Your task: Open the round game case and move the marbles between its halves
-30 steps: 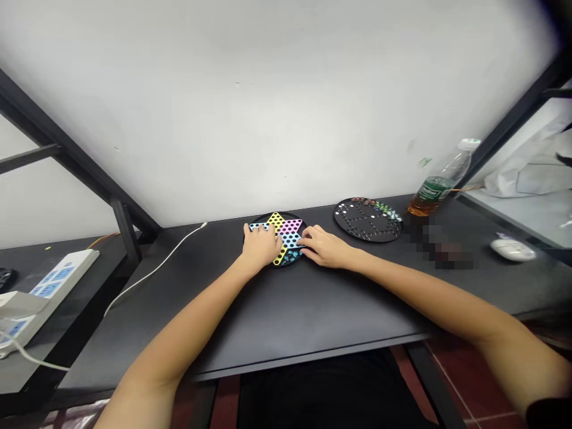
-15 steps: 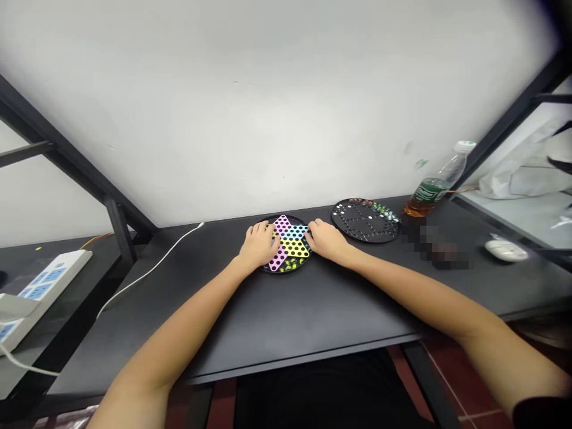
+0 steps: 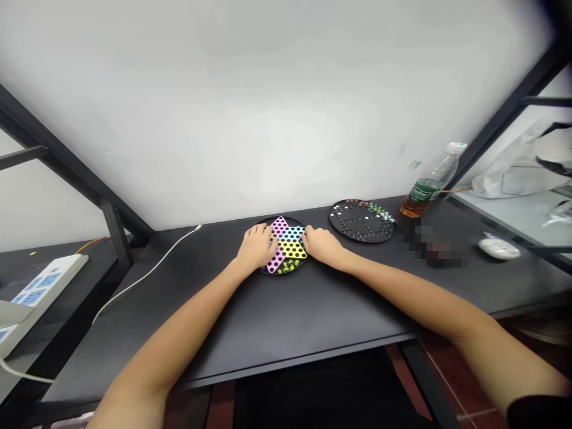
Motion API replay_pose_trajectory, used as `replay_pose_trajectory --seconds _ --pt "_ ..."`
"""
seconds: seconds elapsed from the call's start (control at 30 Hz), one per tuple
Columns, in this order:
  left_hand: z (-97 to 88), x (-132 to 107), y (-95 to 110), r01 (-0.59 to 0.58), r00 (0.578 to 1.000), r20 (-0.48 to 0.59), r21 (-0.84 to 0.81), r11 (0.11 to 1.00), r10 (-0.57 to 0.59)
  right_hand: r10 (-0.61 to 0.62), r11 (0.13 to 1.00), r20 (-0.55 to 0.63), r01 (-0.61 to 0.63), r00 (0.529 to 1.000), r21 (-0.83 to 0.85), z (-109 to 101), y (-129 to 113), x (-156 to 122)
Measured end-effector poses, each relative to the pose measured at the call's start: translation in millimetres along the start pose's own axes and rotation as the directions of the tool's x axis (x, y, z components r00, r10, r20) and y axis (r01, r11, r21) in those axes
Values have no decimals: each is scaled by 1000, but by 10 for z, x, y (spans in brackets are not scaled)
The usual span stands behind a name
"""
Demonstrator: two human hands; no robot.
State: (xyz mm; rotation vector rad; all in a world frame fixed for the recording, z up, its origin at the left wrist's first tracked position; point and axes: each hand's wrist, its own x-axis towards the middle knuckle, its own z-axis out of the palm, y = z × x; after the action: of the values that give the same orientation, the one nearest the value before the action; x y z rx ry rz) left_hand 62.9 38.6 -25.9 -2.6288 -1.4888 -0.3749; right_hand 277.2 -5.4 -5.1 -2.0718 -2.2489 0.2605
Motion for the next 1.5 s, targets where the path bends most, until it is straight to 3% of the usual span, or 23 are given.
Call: replay_pose_trajectory --seconds 0.2,0.43,0.73,1.03,1.1,1.17,1.23,1.3,1.37,1.4,1.43,1.47,1.5 --pt "-11 -2 2 16 1000 21 -18 1000 -16 22 999 15 -23 1000 46 -1 -35 33" --pt "-30 2 13 14 1000 27 -7 1000 -14 -22 1000 -7 22 1000 -19 14 -74 17" --pt "-45 -15 21 5 1000 15 7 1000 -6 28 998 47 -31 998 51 10 -91 -21" --pt "-12 2 7 7 1000 14 23 1000 -7 54 998 -53 -54 997 11 31 -80 11" --pt "-7 8 15 15 1000 21 23 1000 -15 63 996 -96 -57 993 67 33 -37 52" --pt "-7 12 23 15 999 34 20 1000 -16 80 973 -116 -52 990 227 5 37 114" --pt "-7 14 29 13 999 42 15 1000 -14 133 854 -54 -87 990 514 -64 147 195" --pt "-3 15 29 12 999 42 9 1000 -12 155 573 119 -187 981 798 -162 299 288" --pt "7 15 22 10 999 37 3 1000 -10 102 256 297 -314 949 914 -259 495 387" --pt "14 15 18 8 999 32 0 1000 -8 71 152 353 -360 933 921 -296 608 436" --pt "22 15 13 6 1000 27 -2 1000 -6 59 100 383 -387 922 917 -319 727 485" --pt "30 15 8 4 1000 24 -3 1000 -4 71 101 393 -399 917 912 -329 851 533" --pt "36 16 3 2 1000 21 -4 1000 -2 116 167 376 -391 919 905 -325 975 580"
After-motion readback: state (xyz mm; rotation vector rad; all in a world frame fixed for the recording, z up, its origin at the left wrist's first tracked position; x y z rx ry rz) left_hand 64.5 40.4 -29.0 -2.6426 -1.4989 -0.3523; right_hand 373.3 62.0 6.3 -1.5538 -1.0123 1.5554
